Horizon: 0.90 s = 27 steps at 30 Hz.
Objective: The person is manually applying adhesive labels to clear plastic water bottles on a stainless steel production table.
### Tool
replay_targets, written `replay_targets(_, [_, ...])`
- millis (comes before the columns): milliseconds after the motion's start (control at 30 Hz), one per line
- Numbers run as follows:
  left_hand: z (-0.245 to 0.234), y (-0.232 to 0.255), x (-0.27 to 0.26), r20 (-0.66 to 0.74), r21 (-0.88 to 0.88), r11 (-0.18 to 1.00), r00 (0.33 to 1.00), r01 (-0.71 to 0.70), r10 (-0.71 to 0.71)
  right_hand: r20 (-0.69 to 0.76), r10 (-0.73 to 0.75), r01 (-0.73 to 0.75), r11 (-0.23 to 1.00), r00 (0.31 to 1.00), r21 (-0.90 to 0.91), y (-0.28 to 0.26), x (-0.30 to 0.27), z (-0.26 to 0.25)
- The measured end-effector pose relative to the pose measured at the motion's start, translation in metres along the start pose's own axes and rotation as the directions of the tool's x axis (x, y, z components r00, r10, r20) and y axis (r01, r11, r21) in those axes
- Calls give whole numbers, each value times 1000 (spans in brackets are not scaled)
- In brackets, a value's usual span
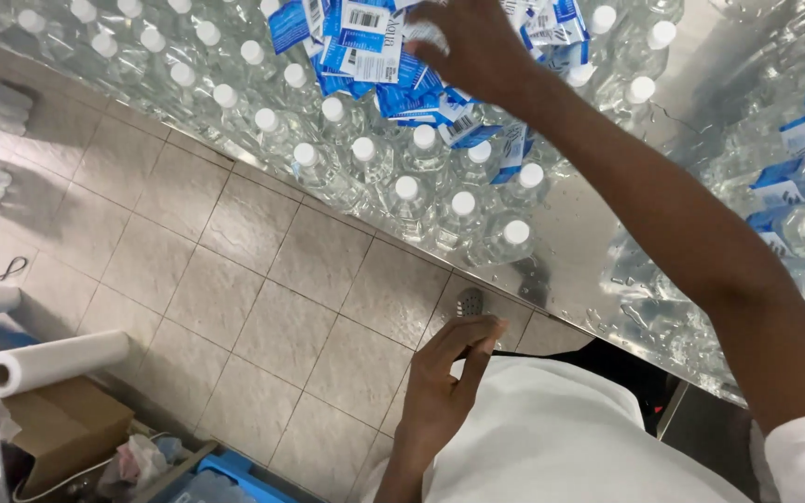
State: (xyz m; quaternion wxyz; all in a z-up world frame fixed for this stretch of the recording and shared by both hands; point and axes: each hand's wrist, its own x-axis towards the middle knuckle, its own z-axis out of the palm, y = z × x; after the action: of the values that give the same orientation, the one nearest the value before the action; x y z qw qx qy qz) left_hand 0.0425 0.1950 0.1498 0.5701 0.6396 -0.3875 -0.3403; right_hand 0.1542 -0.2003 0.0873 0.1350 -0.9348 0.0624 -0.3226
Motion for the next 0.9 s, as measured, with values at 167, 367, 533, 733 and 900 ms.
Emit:
replay_targets(167, [7, -1, -6, -2, 14, 1000, 1000, -19, 19, 110, -252, 275, 864, 961, -422, -26, -1, 54])
replay_targets(367, [4, -5, -16, -71, 19, 999, 997, -31, 33, 33, -174, 177, 958, 984, -224, -22, 11, 56])
replay_targets(533, [4, -15, -17, -89, -27, 998, 994, 62, -65, 95, 323, -335, 870, 942, 361, -16, 18, 7])
replay_targets(733, [8, -11, -6, 7, 13, 997, 997, 79, -79, 140, 270, -302, 897, 953, 322, 35, 0, -7])
replay_targets(900, [13, -5, 9, 66, 22, 1000, 998, 3, -5, 53, 487, -410, 666, 872, 624, 26, -4, -37])
